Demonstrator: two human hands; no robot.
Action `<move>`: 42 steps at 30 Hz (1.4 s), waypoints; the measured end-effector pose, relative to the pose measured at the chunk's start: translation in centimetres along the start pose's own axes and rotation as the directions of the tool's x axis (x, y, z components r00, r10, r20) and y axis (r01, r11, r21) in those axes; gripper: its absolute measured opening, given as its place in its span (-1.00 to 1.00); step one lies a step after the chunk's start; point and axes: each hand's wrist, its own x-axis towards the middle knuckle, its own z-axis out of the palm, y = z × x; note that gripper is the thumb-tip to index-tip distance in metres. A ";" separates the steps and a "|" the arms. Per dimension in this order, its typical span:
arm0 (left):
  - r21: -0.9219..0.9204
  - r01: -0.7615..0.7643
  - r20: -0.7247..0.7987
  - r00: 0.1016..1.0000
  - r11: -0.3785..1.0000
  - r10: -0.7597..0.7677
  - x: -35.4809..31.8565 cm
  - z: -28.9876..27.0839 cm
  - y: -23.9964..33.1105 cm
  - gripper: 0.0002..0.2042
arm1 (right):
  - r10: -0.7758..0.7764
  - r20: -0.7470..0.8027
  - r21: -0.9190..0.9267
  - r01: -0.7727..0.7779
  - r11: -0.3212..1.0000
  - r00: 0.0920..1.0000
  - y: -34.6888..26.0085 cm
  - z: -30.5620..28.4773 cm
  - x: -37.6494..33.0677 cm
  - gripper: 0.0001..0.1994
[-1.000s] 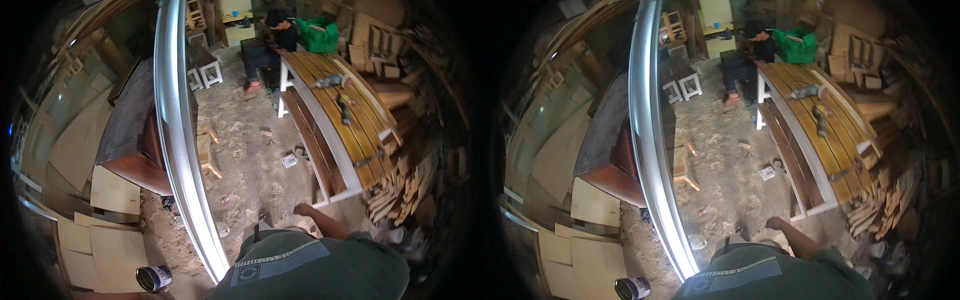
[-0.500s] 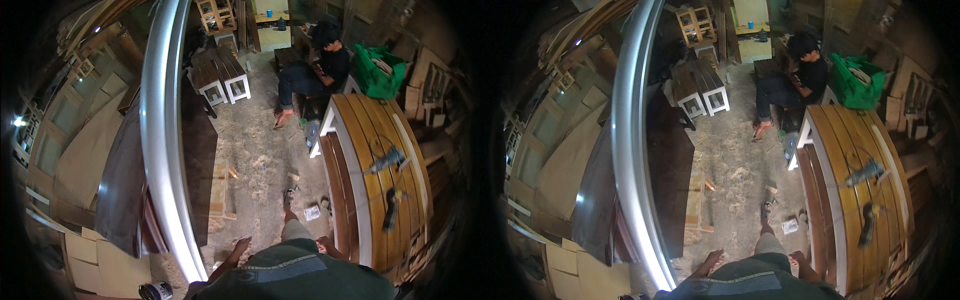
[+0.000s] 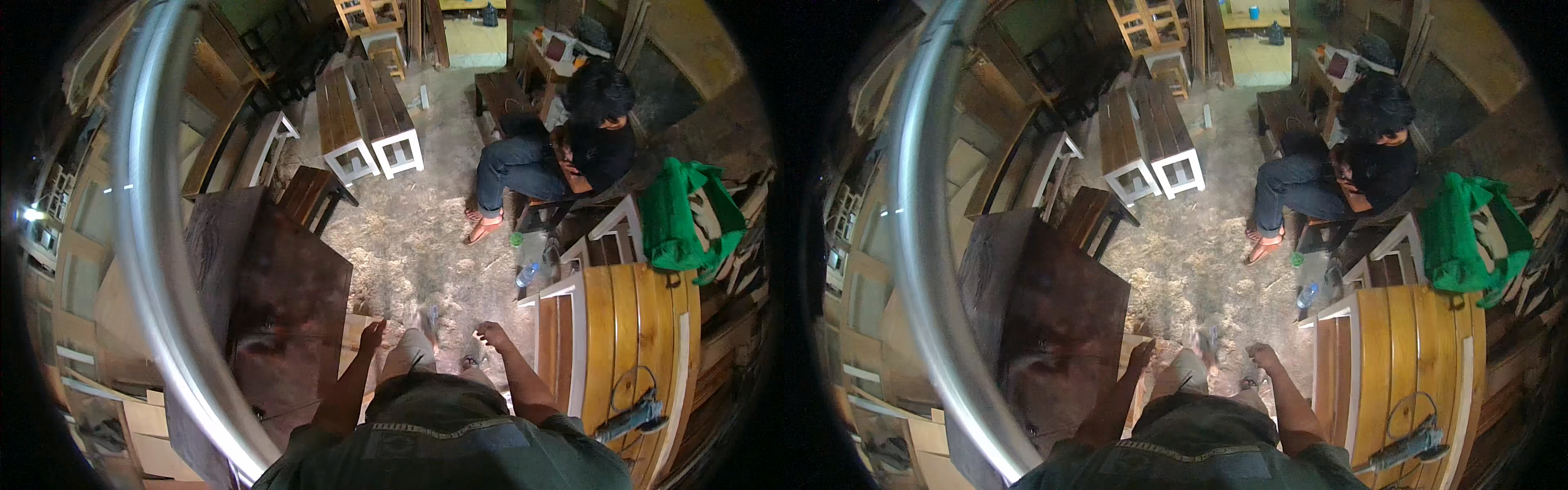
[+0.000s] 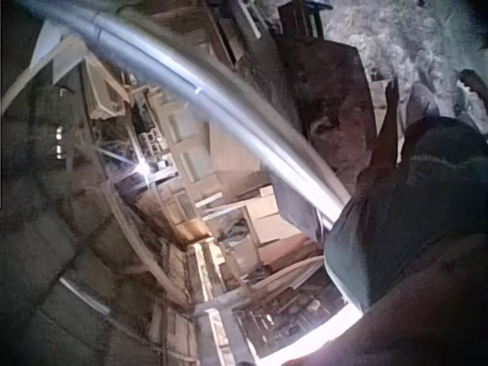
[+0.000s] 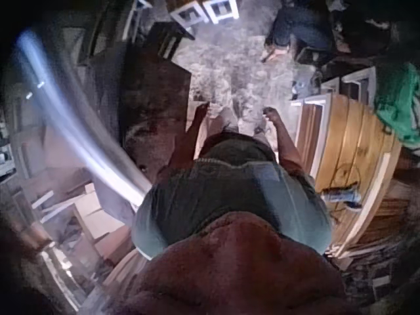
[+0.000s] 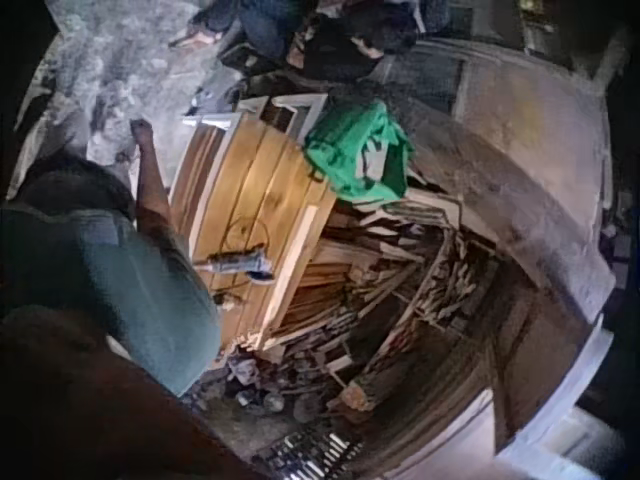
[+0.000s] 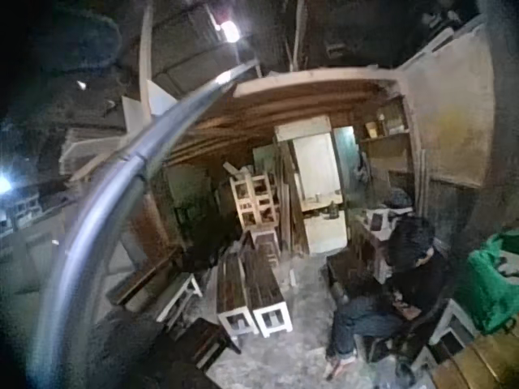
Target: The person picks up a drill, takes a drill bit from a bucket, and inserts it into the drill chuck by hand.
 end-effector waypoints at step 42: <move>-0.068 0.308 0.304 0.912 0.949 -0.274 96.4 -23.4 78.3 -0.50 | -0.257 -0.654 -0.226 0.141 0.964 0.711 -74.8 -60.2 96.4 -0.58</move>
